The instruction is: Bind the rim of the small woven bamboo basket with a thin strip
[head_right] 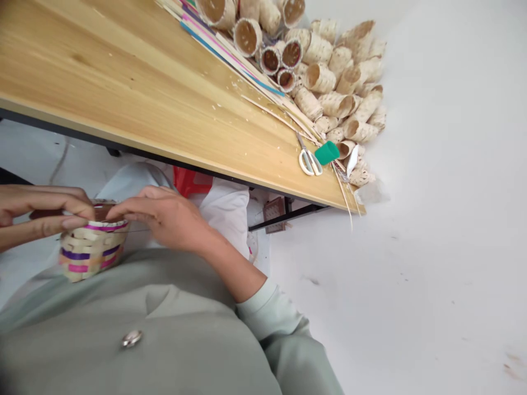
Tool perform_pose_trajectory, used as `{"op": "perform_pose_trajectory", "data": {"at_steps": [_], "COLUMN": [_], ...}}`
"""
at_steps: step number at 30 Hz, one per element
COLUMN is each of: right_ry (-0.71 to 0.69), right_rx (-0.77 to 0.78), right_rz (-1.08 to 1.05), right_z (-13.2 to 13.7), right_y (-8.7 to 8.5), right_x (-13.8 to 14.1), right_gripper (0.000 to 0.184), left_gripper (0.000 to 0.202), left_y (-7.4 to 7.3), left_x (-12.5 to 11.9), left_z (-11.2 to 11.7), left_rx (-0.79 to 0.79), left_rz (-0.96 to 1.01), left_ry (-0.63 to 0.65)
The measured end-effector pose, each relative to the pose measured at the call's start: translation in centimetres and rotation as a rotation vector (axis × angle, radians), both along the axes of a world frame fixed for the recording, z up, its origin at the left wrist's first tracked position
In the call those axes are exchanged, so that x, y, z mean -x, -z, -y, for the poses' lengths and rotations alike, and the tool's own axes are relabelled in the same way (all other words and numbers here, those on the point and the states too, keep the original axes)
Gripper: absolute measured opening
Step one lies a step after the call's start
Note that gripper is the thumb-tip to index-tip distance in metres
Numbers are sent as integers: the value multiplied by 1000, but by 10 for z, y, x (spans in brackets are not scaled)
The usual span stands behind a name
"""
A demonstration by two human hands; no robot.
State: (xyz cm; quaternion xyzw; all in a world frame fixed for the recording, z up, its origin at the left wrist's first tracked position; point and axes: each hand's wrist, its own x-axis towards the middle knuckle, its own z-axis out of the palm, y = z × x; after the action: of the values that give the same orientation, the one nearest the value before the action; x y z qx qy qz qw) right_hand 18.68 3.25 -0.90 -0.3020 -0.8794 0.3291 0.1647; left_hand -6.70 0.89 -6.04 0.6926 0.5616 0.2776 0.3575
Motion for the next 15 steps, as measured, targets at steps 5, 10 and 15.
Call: {"op": "perform_pose_trajectory", "data": {"at_steps": [5, 10, 15], "right_ry": [-25, -23, -59], "right_rx": [88, 123, 142], "right_rz": [-45, -69, -68], "right_z": [0, 1, -1], "right_y": [0, 6, 7], "right_x": [-1, -3, -4], "right_gripper": [20, 21, 22], "left_gripper": [50, 48, 44], "left_y": [13, 15, 11], "left_x": [6, 3, -1], "left_z": [-10, -14, -19], "left_rx": [137, 183, 219], "left_rz": [125, 157, 134], "left_ry": [251, 331, 413]}}
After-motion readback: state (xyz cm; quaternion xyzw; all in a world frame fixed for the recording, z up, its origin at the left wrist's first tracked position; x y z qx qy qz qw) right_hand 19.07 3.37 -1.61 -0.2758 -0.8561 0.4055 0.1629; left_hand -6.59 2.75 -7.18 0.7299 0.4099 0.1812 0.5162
